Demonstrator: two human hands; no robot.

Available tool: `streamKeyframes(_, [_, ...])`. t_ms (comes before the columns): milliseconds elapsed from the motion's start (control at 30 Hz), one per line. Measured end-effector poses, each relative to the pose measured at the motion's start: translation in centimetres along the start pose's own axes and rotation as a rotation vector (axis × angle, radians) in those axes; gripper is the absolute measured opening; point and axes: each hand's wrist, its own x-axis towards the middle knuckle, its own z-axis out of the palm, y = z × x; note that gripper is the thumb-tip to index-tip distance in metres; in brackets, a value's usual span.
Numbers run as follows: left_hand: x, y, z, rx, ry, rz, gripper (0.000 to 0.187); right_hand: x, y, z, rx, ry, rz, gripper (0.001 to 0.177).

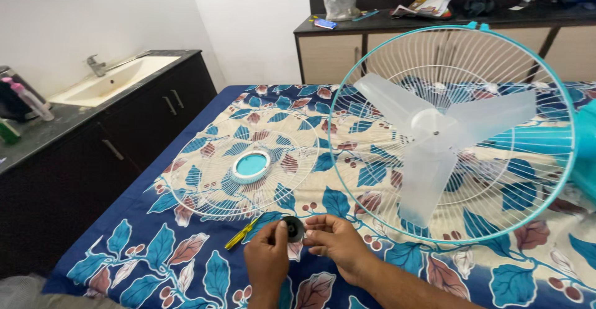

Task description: The person disassembles a teal LG table fan on a floral-patterned bed. They remove the front grill, unscrew the blade nut, take off the blades, detach the rear grill, and use a screwdriver to remove screws from the motor housing and base.

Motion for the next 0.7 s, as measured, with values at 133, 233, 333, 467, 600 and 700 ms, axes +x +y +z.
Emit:
streamKeyframes(133, [2.2,-2.8,-5.8,0.267,0.220,-0.207,0.037,1.5,1.2,3.2,0.037,-0.094,0.057,0.029])
streamKeyframes(233, [3.4,-4.6,-9.7,0.411,0.254,-0.300,0.039,2.3,2.0,4.3,-0.036,-0.114,0.072,0.029])
streamKeyframes(333, [4.0,-5.8,-11.7,0.537,0.284,-0.390,0.037,2.8,2.8,4.7,-0.069,-0.106,0.085,0.028])
streamKeyframes(467, [4.3,-6.4,-12.2,0.589,0.263,-0.381,0.042,2.9,3.2,4.4,-0.086,-0.077,0.120,0.025])
streamKeyframes(600, [4.6,-6.4,-12.0,0.628,0.298,-0.353,0.055,2.6,2.9,3.4,-0.091,-0.046,0.131,0.024])
streamKeyframes(700, [4.7,-5.9,-11.8,0.601,0.382,-0.345,0.061,2.3,2.5,2.8,-0.066,-0.024,0.128,0.022])
